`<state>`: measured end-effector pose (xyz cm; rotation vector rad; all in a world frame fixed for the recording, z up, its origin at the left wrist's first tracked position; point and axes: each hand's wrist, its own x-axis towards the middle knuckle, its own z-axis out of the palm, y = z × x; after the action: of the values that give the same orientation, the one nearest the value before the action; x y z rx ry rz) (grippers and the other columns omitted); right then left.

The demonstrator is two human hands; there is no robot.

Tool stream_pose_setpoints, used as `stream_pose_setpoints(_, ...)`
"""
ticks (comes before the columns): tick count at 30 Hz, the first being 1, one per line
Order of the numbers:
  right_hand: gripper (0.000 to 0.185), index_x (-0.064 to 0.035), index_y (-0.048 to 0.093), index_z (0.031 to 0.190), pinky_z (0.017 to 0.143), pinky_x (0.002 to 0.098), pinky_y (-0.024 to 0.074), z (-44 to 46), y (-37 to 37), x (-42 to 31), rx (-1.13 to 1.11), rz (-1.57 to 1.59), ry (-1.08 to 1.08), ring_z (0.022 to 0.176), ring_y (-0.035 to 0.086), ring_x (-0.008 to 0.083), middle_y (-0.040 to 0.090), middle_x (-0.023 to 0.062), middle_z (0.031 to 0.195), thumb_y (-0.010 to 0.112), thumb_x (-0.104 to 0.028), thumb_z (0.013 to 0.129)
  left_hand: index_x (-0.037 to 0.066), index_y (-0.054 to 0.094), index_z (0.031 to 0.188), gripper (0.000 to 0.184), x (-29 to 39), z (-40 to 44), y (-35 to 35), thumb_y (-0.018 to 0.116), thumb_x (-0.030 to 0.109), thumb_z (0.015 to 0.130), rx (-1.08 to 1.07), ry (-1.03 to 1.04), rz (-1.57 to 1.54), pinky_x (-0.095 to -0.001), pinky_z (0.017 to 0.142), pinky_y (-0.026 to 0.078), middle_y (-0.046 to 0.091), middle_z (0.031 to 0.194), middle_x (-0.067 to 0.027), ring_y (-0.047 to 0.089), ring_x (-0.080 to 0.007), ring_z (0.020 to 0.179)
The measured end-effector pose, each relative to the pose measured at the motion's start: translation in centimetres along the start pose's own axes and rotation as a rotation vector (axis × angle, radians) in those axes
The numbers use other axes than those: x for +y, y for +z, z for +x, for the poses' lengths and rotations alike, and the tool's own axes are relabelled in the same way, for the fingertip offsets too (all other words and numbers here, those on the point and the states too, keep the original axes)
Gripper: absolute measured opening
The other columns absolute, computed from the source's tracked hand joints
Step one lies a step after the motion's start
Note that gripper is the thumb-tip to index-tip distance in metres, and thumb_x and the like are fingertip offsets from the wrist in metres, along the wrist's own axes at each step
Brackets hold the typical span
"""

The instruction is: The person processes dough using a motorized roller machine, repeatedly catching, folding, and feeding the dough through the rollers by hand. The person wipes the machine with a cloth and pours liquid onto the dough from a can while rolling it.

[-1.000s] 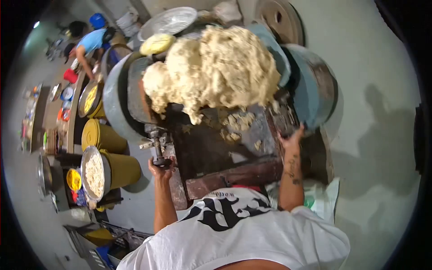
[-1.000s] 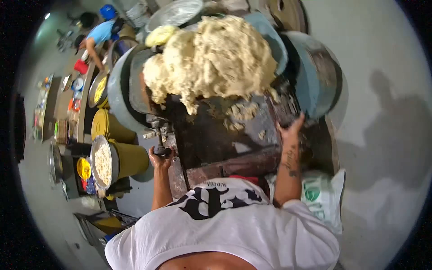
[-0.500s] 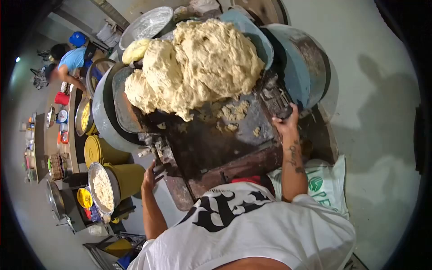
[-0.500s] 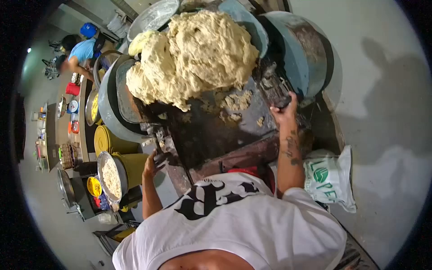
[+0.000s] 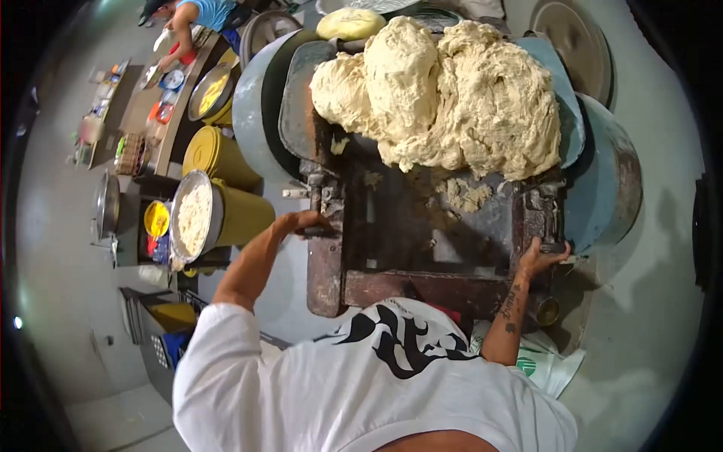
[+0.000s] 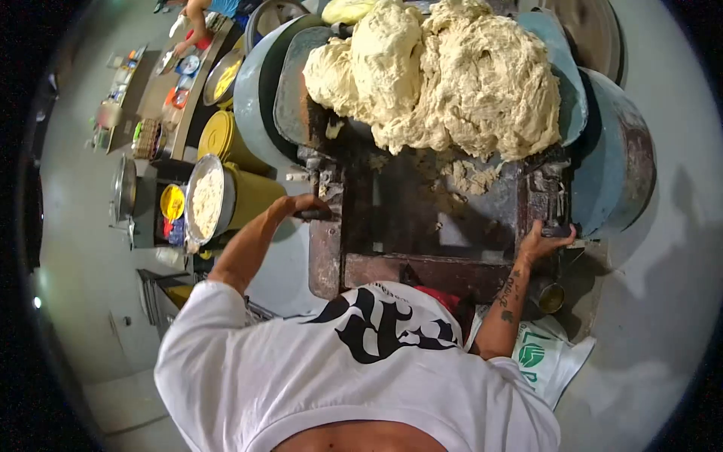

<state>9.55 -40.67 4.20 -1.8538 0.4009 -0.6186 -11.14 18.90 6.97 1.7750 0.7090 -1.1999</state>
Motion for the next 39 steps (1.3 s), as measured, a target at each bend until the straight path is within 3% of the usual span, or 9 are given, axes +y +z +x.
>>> stream_pose_setpoints(11,0.041,-0.009,0.059,0.109,0.062,0.0407,0.0512,4.1,-1.9,-1.9,-0.169,0.861,1.09,0.093,0.06,0.0325,0.061,0.0117,0.102,0.07,-0.04,0.084,0.014,0.056,0.07,0.039,3.1,-1.4,1.5,0.048,0.046,0.09,0.147,-0.404,0.077,-0.0339,0.033,0.032,0.052,0.053,-0.0037,0.044,-0.0162,0.035)
stream_pose_setpoints(14,0.079,-0.0104,0.039,0.143,0.082,0.0493,0.0562,2.5,-0.8,-3.8,-0.107,0.635,0.851,0.125,0.049,0.04,0.039,0.0185,0.143,0.073,-0.053,0.084,0.011,0.061,0.078,0.053,3.4,-3.0,1.3,0.048,0.06,0.094,0.119,-0.276,-0.123,-0.0355,0.037,0.039,0.056,0.056,-0.0044,0.047,-0.017,0.037)
stream_pose_setpoints(16,0.115,-0.0162,0.003,0.162,0.108,0.0584,0.0463,-0.6,-0.7,-7.0,-0.128,0.262,0.491,0.148,0.025,0.0439,-0.003,0.0195,0.166,0.074,-0.062,0.083,0.01,0.065,0.088,0.06,1.6,-4.1,0.9,0.049,0.068,0.094,0.097,-0.088,-0.389,-0.034,0.043,0.048,0.06,0.062,-0.0047,0.053,-0.0166,0.043)
stream_pose_setpoints(17,0.114,-0.0154,0.004,0.162,0.11,0.0595,0.0436,-0.3,-1.0,-3.9,-0.115,0.016,0.243,0.147,0.026,0.0438,0.0,0.0205,0.165,0.074,-0.06,0.083,0.01,0.063,0.118,0.074,0.8,-6.1,1.2,0.049,0.077,0.09,0.15,0.002,-0.605,-0.0364,0.076,0.058,0.068,0.09,-0.011,0.067,-0.0211,0.077)
stream_pose_setpoints(21,0.091,-0.0116,0.022,0.15,0.102,0.0588,0.0432,-0.2,-0.1,0.5,-0.053,-0.063,-0.019,0.127,0.042,0.043,0.027,0.024,0.145,0.076,-0.038,0.081,0.011,0.042,0.15,0.097,-3.8,-7.3,5.6,0.05,0.083,0.086,0.205,0.265,-1.267,-0.0578,0.111,0.039,0.051,0.143,-0.0224,0.05,-0.0377,0.131)
stream_pose_setpoints(26,0.077,-0.0095,0.03,0.141,0.082,0.0563,0.0505,0.2,0.6,2.9,0.036,0.09,-0.077,0.099,0.053,0.0384,0.04,0.0211,0.125,0.074,-0.023,0.079,0.0,0.051,0.124,0.078,1.5,-5.3,12.9,0.067,0.064,0.083,0.326,0.513,-1.921,-0.0605,0.088,0.053,0.058,0.109,-0.0271,0.058,-0.046,0.103)
stream_pose_setpoints(30,0.07,-0.0079,0.042,0.148,0.092,0.0542,0.0497,0.8,-0.6,0.6,-0.249,0.394,0.831,0.117,0.052,0.0398,0.028,0.0198,0.158,0.069,-0.031,0.087,0.011,0.054,0.095,0.035,0.9,-0.2,12.0,0.061,0.043,0.084,0.509,0.508,-2.107,-0.0492,0.071,0.051,0.056,0.089,-0.015,0.057,-0.0314,0.079)
stream_pose_setpoints(33,0.06,-0.0147,0.058,0.133,0.086,0.0498,0.0497,1.3,0.6,4.0,-0.042,0.466,0.794,0.128,0.046,0.0344,0.037,0.0077,0.157,0.067,-0.048,0.084,0.01,0.055,0.096,0.038,1.7,-0.1,12.2,0.054,0.047,0.086,0.637,0.509,-1.945,-0.0477,0.065,0.048,0.055,0.081,-0.0117,0.055,-0.0308,0.07)
stream_pose_setpoints(39,0.095,-0.0127,0.029,0.158,0.104,0.0575,0.0454,1.3,-0.9,-3.2,-0.161,0.573,0.812,0.144,0.033,0.0368,0.017,0.0146,0.165,0.061,-0.066,0.088,0.003,0.058,0.099,0.048,2.6,-1.9,12.0,0.063,0.049,0.086,0.658,0.503,-1.948,-0.0523,0.077,0.056,0.057,0.097,-0.0155,0.055,-0.0356,0.088)
